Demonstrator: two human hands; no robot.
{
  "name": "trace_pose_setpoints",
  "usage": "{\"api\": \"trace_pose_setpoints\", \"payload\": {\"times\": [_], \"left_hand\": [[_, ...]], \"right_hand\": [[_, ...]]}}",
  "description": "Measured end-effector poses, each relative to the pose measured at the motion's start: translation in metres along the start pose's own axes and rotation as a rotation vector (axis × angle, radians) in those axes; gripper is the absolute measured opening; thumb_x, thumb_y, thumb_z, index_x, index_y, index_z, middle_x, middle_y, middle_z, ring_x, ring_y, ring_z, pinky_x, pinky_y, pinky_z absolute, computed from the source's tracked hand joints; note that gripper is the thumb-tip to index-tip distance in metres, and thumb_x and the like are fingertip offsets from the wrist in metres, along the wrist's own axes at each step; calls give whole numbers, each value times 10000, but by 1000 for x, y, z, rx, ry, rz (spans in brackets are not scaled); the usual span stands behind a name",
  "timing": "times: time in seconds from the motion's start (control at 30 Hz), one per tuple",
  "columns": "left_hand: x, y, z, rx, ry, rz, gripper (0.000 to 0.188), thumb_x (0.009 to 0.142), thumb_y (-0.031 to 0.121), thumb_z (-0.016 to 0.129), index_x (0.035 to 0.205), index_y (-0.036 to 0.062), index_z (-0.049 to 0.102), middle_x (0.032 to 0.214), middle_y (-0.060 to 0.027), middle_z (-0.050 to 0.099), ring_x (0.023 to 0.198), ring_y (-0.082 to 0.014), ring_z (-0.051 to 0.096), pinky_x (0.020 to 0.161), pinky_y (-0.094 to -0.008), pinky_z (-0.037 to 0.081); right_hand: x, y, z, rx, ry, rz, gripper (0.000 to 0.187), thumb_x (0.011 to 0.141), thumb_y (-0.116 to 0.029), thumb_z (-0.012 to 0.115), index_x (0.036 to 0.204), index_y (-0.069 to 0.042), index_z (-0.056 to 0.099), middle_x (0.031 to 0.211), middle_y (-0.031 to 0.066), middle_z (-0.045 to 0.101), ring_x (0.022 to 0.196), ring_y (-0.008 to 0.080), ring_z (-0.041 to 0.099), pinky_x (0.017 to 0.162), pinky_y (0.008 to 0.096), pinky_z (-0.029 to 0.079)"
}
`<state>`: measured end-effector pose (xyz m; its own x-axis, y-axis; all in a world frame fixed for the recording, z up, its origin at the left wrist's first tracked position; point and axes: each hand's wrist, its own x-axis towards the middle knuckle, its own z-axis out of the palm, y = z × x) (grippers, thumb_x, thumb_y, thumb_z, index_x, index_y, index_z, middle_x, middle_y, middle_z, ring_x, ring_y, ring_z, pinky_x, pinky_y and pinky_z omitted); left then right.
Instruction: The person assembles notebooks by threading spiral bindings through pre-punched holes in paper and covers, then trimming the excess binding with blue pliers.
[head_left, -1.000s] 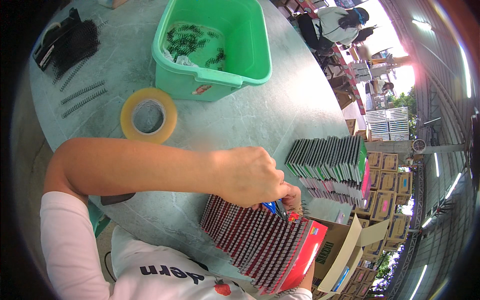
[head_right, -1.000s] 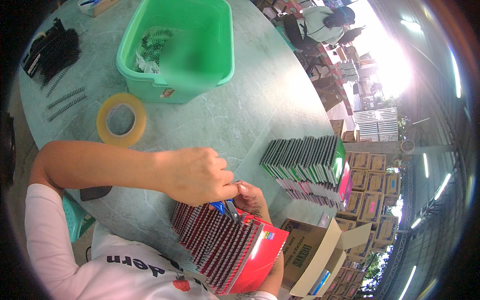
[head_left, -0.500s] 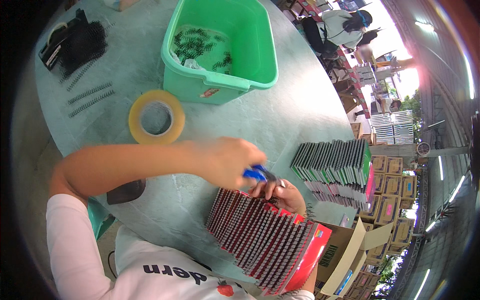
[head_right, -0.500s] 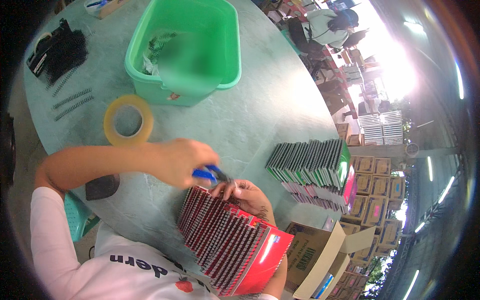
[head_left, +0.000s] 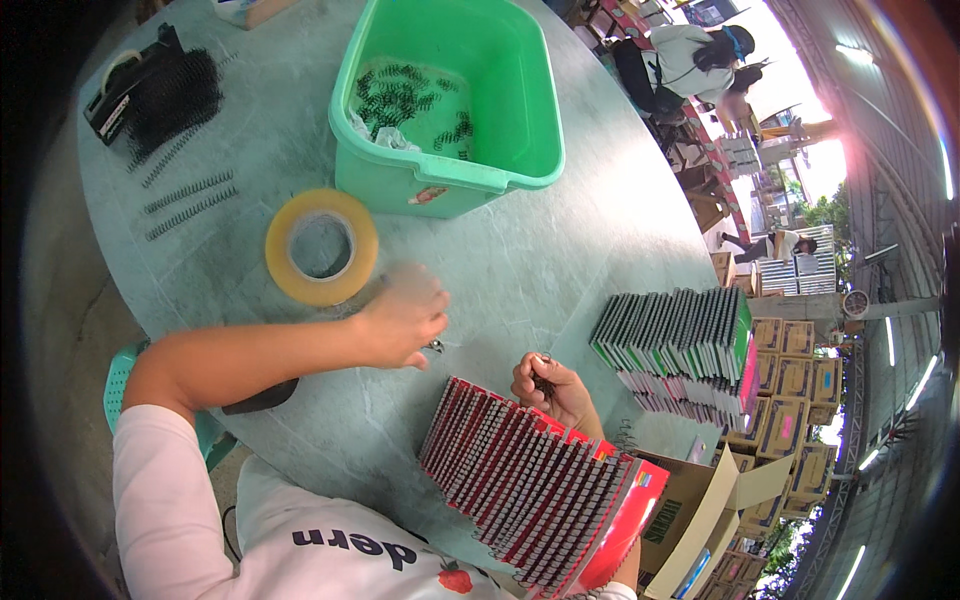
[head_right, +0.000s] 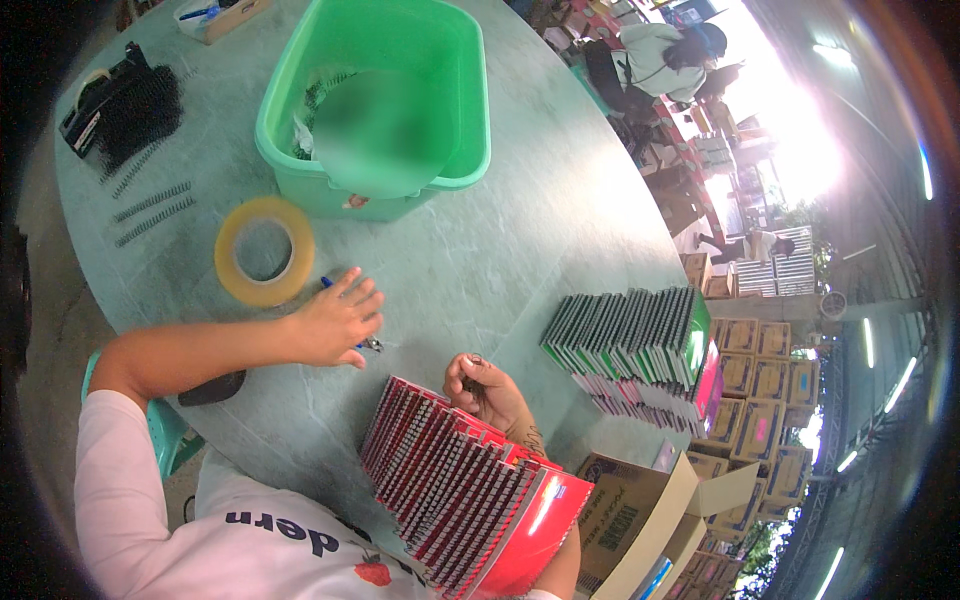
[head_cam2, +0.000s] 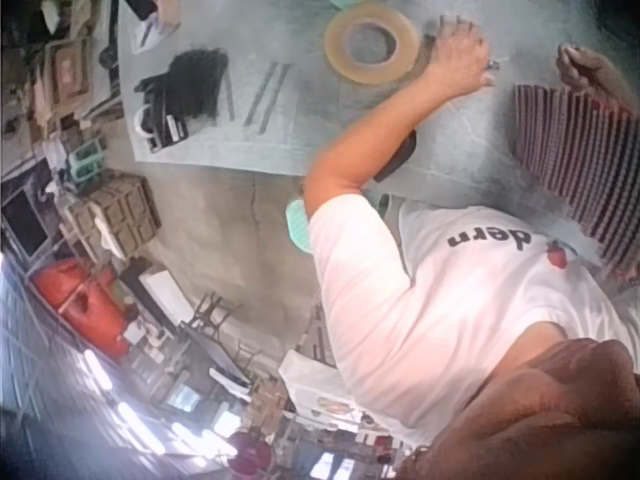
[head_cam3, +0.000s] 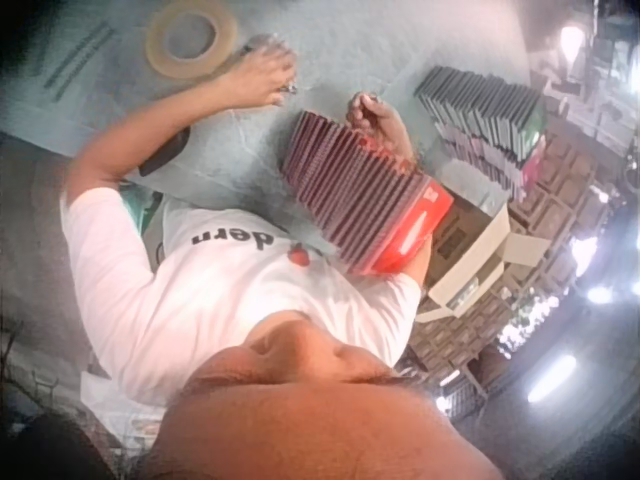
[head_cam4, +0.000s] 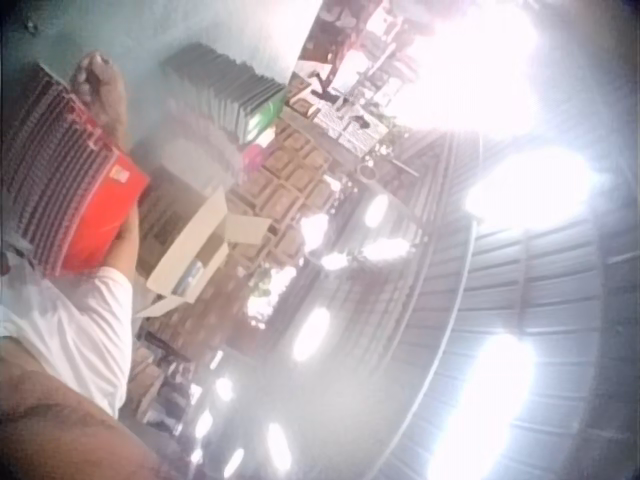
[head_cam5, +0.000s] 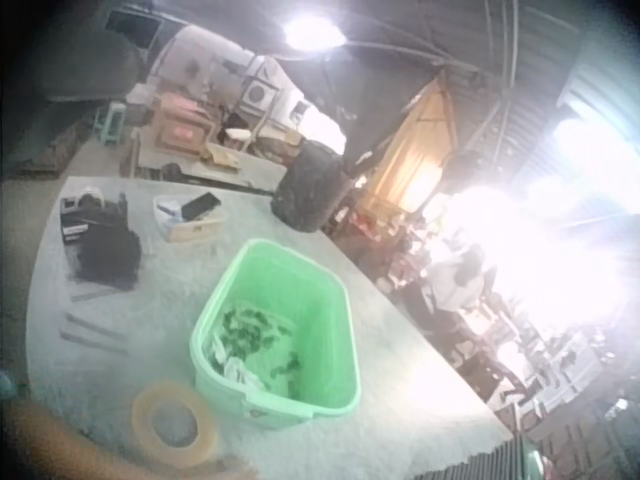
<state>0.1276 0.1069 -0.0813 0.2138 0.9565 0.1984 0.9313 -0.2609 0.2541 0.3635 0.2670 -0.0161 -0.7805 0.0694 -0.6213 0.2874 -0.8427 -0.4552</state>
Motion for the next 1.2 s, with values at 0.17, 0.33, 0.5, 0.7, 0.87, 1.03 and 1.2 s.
{"api": "trace_pose_setpoints", "payload": {"times": [0.17,0.33,0.5,0.7,0.87,1.03,1.2], "left_hand": [[44,26,11,-1145,-52,-332,655,835,620,505,1065,10,564,1041,-169,552,1034,-304,525,928,-430,418],[94,36,20,-2256,-268,-803,749,855,709,335,1117,26,497,1020,-143,566,891,-271,595,796,-395,504],[121,58,10,-2612,-154,-674,779,851,730,278,1132,33,484,902,-98,572,792,-239,593,721,-372,518],[132,52,31,-2611,-12,-715,698,883,686,280,1050,59,536,797,-57,577,691,-161,561,638,-321,489],[126,63,14,-2532,-97,-932,493,912,547,427,932,73,559,765,-56,572,617,-148,554,541,-273,465],[141,47,4,-2200,102,-584,272,901,366,567,915,96,597,674,-13,549,487,-116,508,402,-204,359],[136,10,-12,-964,250,-231,246,879,290,581,917,55,642,745,-107,598,715,-263,614,600,-337,489]], "right_hand": [[3,-6,5,-60,87,37,239,924,-231,495,848,-12,549,637,39,511,431,78,355,343,211,270],[8,-49,29,-197,372,-311,214,916,-225,509,857,-23,548,639,33,509,452,85,385,353,211,270],[19,-57,34,-635,448,-680,149,893,-161,551,910,-16,580,697,37,563,611,94,511,509,214,392],[20,-27,19,-1189,321,-717,333,743,47,566,1075,18,586,1166,103,557,1026,172,562,883,291,451],[7,-23,31,-635,189,-789,300,794,2,552,1091,26,580,1293,148,506,1150,234,514,987,324,386],[-15,-44,17,-785,514,-969,247,880,-135,555,1081,5,586,1145,111,600,1052,185,561,892,309,437],[-29,-22,-55,-875,693,-273,244,932,-182,500,1106,-28,576,990,62,645,854,149,596,736,298,464]]}}
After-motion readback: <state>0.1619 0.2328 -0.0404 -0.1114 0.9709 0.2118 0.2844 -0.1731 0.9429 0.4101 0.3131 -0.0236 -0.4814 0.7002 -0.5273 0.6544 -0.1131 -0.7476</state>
